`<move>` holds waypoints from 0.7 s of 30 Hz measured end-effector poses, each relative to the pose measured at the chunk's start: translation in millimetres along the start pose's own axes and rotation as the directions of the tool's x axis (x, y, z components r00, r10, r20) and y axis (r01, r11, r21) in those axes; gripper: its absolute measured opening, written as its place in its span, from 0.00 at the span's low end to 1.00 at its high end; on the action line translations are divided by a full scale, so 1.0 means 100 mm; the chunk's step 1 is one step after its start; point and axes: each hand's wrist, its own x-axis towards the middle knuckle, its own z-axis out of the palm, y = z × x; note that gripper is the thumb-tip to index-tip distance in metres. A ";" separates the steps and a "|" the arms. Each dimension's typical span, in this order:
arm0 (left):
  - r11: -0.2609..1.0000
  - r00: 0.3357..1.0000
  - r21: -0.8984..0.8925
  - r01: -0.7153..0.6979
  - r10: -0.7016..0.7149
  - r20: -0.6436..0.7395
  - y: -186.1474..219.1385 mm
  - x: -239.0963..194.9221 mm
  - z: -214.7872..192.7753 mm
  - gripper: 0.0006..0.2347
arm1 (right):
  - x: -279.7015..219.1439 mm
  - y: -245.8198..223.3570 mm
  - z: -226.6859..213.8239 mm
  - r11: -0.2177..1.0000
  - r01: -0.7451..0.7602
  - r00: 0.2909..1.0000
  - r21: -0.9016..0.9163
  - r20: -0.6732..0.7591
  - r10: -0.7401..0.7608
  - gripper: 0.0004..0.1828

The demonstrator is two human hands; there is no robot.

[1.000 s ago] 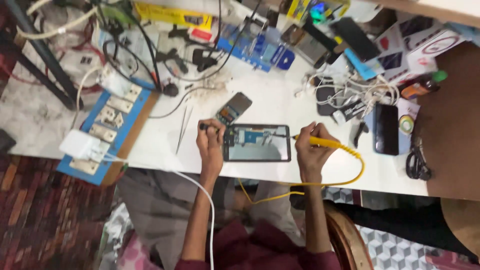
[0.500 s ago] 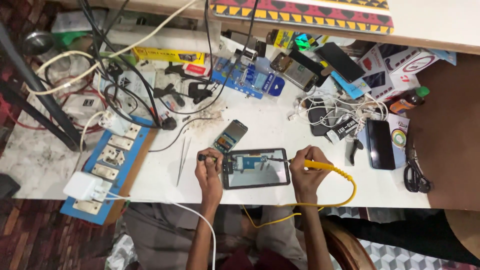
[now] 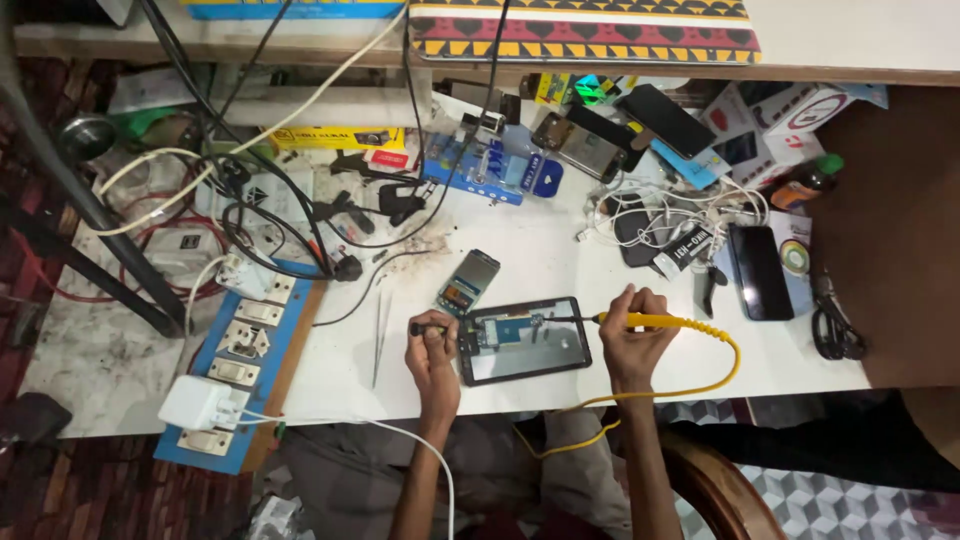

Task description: The person uses a soldering iron and a screwdriver to work on the internal circuit board of a disassembled tablet. They repeatedly apply heat to specific points on the board while manipulating components with the screwdriver.

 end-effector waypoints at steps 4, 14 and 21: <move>1.000 1.000 -0.007 -0.006 0.006 0.013 0.01 0.00 0.00 0.16 | -0.03 -0.13 -0.06 0.994 0.108 0.994 -0.003 0.028 -0.108 0.20; 1.000 0.999 0.023 0.009 -0.008 -0.039 0.01 -0.01 0.05 0.16 | 0.00 -0.10 -0.04 0.975 0.207 0.978 -0.077 0.023 -0.206 0.25; 0.999 0.998 -0.008 -0.032 0.032 -0.055 -0.05 0.01 0.03 0.17 | 0.01 0.01 -0.06 0.990 -0.003 0.977 0.139 0.212 -0.027 0.25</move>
